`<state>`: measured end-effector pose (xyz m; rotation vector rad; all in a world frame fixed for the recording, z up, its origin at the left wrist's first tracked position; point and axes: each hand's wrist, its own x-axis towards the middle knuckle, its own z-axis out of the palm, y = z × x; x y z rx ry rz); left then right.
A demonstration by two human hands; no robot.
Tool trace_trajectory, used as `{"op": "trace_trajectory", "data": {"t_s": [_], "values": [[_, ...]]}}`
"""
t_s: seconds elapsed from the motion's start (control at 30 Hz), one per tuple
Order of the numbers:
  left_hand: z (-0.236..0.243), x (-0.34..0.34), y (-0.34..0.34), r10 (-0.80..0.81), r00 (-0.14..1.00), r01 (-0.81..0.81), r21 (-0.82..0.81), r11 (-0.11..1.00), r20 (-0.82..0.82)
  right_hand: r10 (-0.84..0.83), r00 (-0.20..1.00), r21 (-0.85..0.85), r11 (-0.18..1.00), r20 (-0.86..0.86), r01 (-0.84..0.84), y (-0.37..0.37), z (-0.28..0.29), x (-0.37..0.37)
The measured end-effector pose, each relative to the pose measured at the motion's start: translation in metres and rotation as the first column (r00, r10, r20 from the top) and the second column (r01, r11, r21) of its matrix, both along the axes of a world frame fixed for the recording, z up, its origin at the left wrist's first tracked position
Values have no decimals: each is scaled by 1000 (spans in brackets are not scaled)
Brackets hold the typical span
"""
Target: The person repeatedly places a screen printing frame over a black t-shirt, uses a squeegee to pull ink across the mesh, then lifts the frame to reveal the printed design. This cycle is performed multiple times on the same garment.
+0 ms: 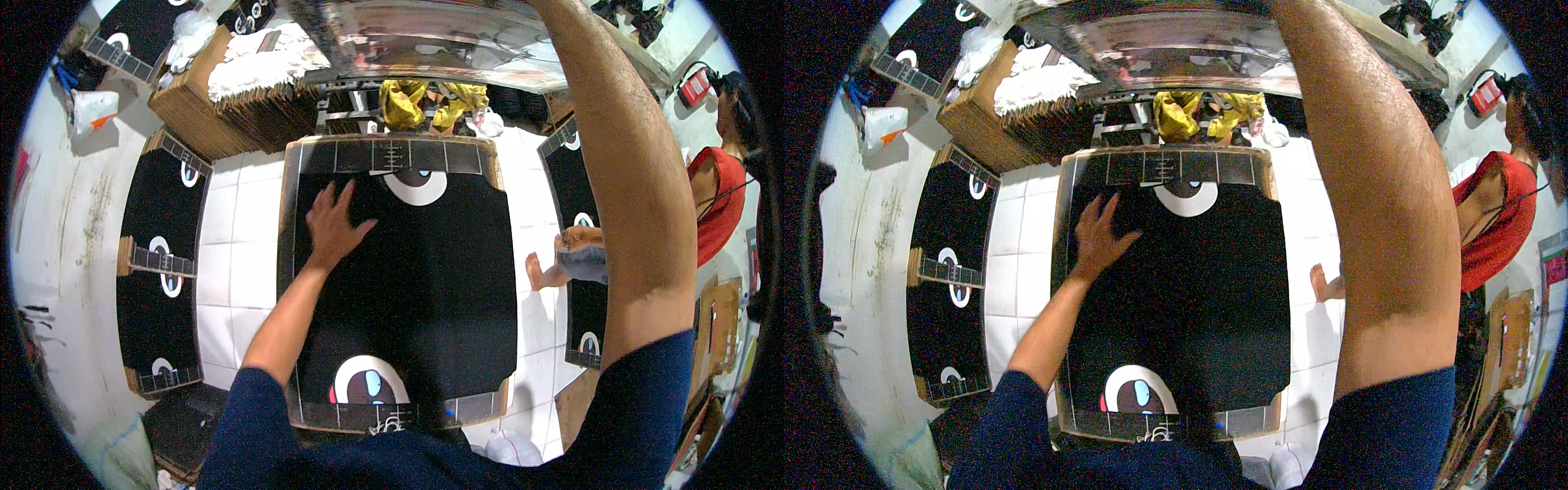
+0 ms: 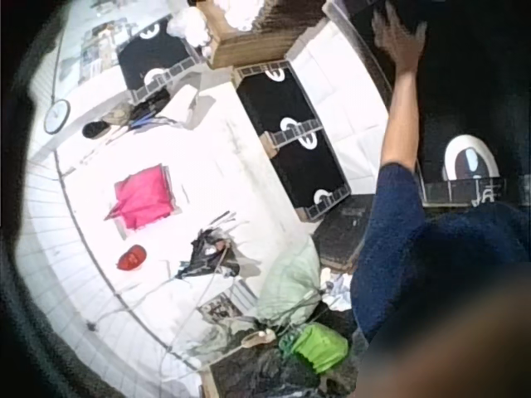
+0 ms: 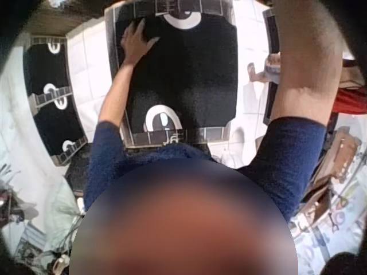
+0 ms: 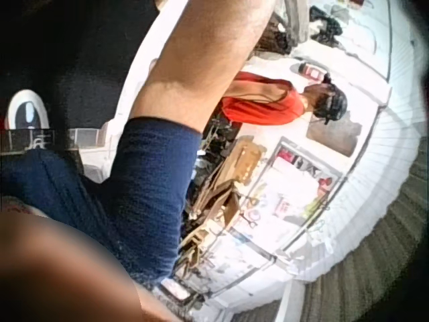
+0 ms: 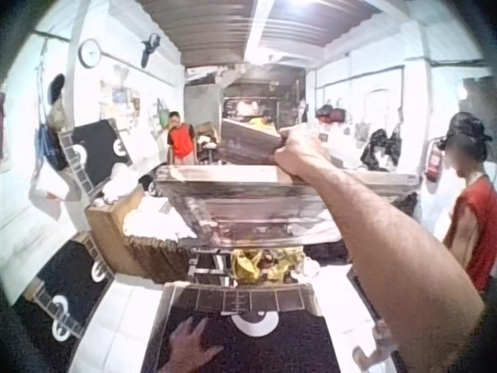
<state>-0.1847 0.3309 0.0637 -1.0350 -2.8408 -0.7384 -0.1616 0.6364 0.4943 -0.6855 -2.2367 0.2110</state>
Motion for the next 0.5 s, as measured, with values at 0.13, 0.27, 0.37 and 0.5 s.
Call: {"op": "trace_trajectory", "data": {"t_s": [0.13, 0.27, 0.37, 0.5], "values": [[4, -53, 165, -32, 972, 81, -206, 975, 235, -8, 999, 6, 1000, 52, 8, 8, 8, -7], [-21, -69, 228, 39, 934, 103, -373, 922, 355, -23, 998, 54, 998, 53, 21, 20, 18, -25], [-43, -69, 235, 72, 933, 90, -423, 902, 354, -15, 993, 173, 985, 114, -5, 35, 29, -41], [-49, -71, 235, 90, 921, 93, -438, 894, 379, 7, 992, 256, 966, 123, -39, 56, 40, -67]]}}
